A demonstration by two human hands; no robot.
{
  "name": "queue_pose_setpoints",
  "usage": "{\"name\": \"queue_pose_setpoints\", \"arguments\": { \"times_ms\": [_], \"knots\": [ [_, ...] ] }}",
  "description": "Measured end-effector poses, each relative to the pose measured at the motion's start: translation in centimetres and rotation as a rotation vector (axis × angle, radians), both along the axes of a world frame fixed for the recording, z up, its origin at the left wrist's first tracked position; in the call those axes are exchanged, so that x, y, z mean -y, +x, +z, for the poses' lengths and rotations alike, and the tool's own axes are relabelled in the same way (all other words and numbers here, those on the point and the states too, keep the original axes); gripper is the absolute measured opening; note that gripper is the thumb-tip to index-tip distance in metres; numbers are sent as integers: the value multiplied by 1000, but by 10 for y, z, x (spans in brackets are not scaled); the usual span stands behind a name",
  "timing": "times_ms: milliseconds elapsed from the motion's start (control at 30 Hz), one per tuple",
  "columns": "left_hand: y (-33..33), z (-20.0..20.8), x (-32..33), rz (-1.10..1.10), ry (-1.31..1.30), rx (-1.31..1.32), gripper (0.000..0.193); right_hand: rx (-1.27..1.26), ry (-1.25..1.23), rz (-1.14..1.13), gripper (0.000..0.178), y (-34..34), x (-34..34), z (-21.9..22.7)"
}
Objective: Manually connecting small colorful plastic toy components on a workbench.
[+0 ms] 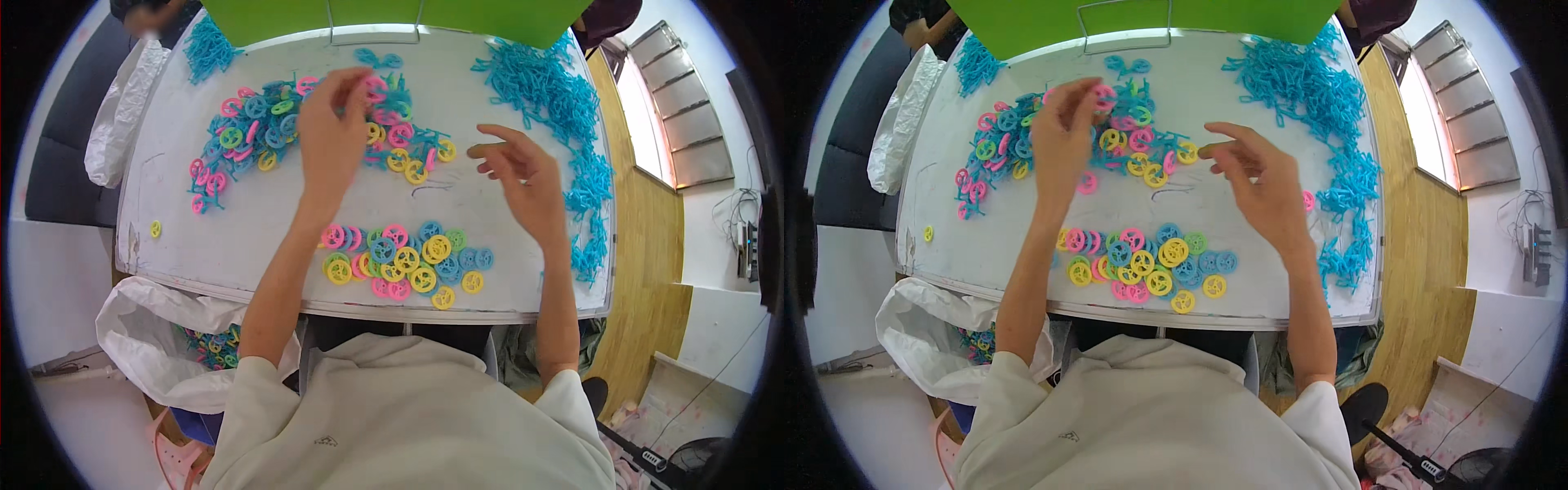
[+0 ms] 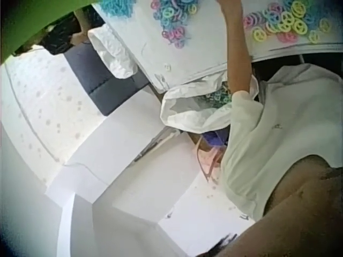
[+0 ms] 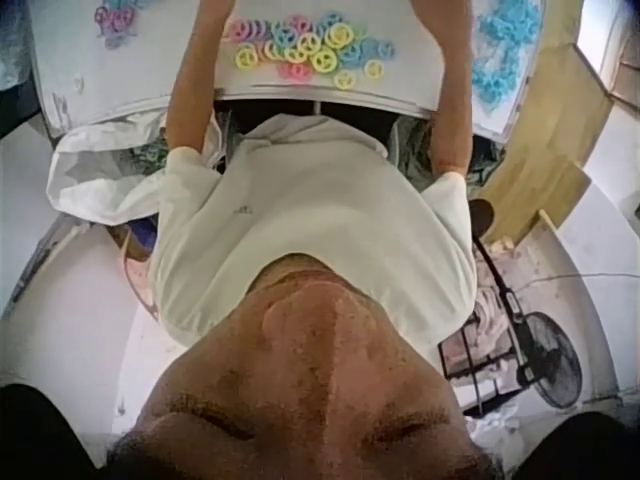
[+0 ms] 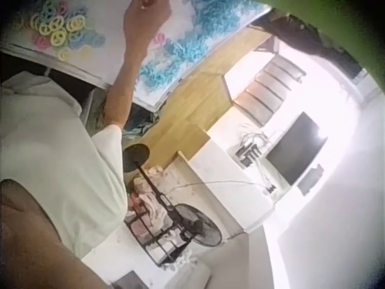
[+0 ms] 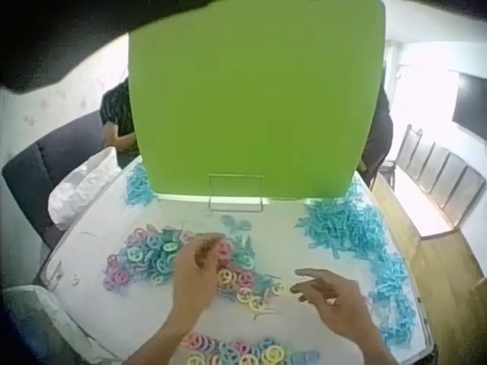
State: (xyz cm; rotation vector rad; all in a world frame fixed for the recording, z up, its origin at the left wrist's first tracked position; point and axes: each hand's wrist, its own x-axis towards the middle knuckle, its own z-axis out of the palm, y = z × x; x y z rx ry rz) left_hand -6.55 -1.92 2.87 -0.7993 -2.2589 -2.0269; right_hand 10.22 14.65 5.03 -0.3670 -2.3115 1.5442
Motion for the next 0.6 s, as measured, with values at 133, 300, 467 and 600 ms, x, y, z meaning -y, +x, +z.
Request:
{"name": "queue_pose_setpoints", "arguments": {
  "times_ms": [133, 300, 467, 600],
  "knots": [
    [-7, 0, -2, 431, -141, -697, 15, 100, 191, -70, 20, 29, -11, 34],
    [36, 22, -2, 8, -135, -356, 14, 165, 316, -279, 19, 94, -34, 51],
    [58, 17, 0, -754, -603, -104, 17, 461, 682, -110, 29, 146, -44, 31],
    [56, 9, 6, -851, -750, -109, 19, 504, 714, -145, 30, 148, -41, 16]
  ]
}}
